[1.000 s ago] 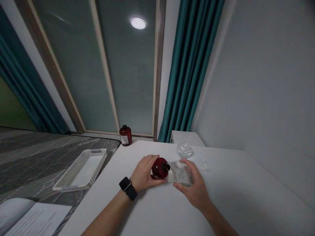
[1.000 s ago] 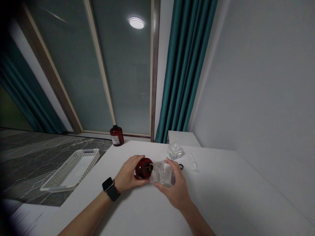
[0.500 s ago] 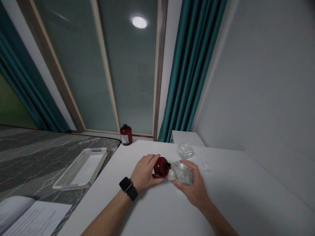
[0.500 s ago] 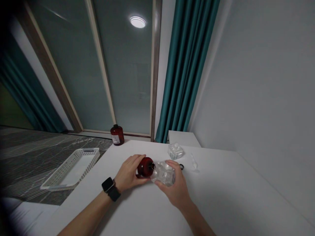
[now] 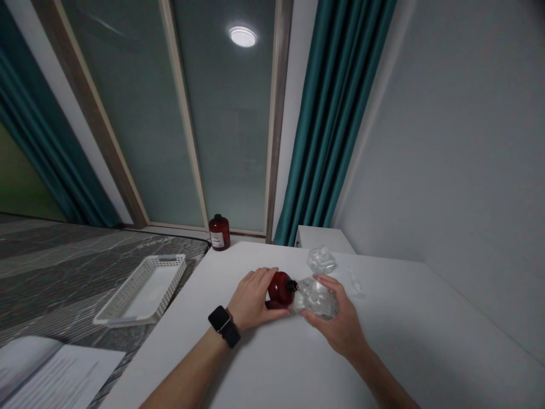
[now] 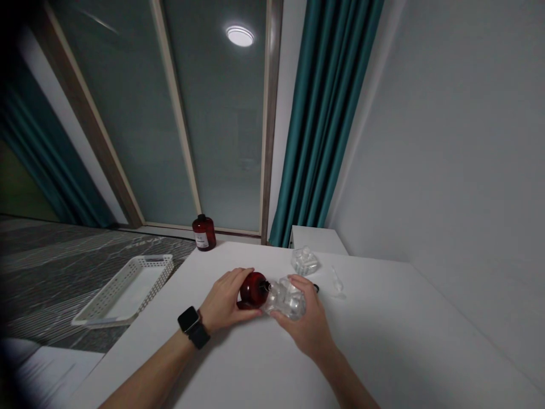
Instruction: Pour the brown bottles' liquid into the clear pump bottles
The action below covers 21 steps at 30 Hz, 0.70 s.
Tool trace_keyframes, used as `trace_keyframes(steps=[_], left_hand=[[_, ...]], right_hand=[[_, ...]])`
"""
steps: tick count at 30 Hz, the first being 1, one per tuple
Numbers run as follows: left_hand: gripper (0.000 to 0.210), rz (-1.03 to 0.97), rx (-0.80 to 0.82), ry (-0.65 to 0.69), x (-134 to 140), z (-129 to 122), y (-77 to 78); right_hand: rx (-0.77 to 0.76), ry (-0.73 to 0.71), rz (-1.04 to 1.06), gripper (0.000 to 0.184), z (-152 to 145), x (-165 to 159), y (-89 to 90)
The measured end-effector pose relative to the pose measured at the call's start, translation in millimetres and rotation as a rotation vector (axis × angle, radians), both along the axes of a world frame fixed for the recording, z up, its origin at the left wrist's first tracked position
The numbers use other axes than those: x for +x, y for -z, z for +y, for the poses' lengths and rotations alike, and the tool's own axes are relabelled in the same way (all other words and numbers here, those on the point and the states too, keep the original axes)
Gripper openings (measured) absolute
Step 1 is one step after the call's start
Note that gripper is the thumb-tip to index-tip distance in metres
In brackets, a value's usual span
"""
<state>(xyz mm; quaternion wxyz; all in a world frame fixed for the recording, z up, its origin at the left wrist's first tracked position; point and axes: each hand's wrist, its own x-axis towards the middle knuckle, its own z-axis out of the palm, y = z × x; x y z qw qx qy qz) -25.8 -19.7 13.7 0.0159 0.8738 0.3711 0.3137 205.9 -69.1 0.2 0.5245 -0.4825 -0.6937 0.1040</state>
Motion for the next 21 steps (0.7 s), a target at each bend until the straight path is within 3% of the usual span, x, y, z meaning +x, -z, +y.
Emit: trace_keyframes(steps=[10, 21], left_hand=[[0.077, -0.001, -0.023, -0.005, 1, -1, -3.7], [0.075, -0.067, -0.037, -0.003, 7, -6, 3.8]], right_hand=[[0.084, -0.042, -0.025, 0.049, 3, 3, -3.4], [0.105, -0.06, -0.149, 0.048, 1, 10, -13.7]])
